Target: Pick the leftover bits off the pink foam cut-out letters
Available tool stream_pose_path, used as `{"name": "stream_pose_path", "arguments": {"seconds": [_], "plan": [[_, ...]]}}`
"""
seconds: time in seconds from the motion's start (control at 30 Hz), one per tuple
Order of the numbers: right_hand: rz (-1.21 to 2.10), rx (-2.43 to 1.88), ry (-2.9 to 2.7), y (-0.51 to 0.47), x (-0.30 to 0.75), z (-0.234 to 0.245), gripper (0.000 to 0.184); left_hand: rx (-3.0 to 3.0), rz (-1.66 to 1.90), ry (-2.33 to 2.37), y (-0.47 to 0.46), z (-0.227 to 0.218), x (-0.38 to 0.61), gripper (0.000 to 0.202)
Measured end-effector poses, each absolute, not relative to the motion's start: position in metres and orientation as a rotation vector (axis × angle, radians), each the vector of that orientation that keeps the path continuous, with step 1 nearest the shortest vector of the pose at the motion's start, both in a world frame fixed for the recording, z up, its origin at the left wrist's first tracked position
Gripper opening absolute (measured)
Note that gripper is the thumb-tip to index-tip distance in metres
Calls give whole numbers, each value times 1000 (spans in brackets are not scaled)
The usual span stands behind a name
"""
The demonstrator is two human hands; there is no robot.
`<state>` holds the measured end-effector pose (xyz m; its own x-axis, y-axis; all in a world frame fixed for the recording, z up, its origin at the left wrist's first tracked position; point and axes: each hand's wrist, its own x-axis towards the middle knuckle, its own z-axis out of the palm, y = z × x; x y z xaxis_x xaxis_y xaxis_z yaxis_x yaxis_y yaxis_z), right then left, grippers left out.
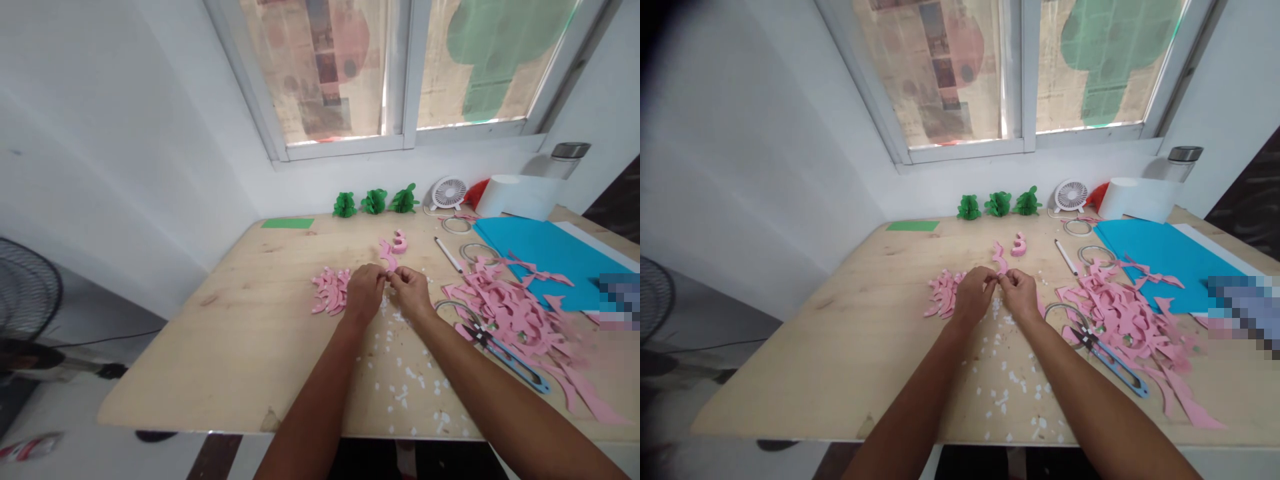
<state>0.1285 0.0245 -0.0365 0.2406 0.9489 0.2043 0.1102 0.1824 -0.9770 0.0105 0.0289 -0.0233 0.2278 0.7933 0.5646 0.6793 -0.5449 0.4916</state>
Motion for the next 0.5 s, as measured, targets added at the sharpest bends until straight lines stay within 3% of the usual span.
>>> {"name": "stream_pose_path", "arguments": {"seconds": [0.3,0.5], "plan": [[858,-1212,-1129,26,128,-38,31,2127,1275,1418,26,-19,12,10],[831,-1240,-1129,25,129,-35,29,1548,1310,1191,28,-16,13,6]]}}
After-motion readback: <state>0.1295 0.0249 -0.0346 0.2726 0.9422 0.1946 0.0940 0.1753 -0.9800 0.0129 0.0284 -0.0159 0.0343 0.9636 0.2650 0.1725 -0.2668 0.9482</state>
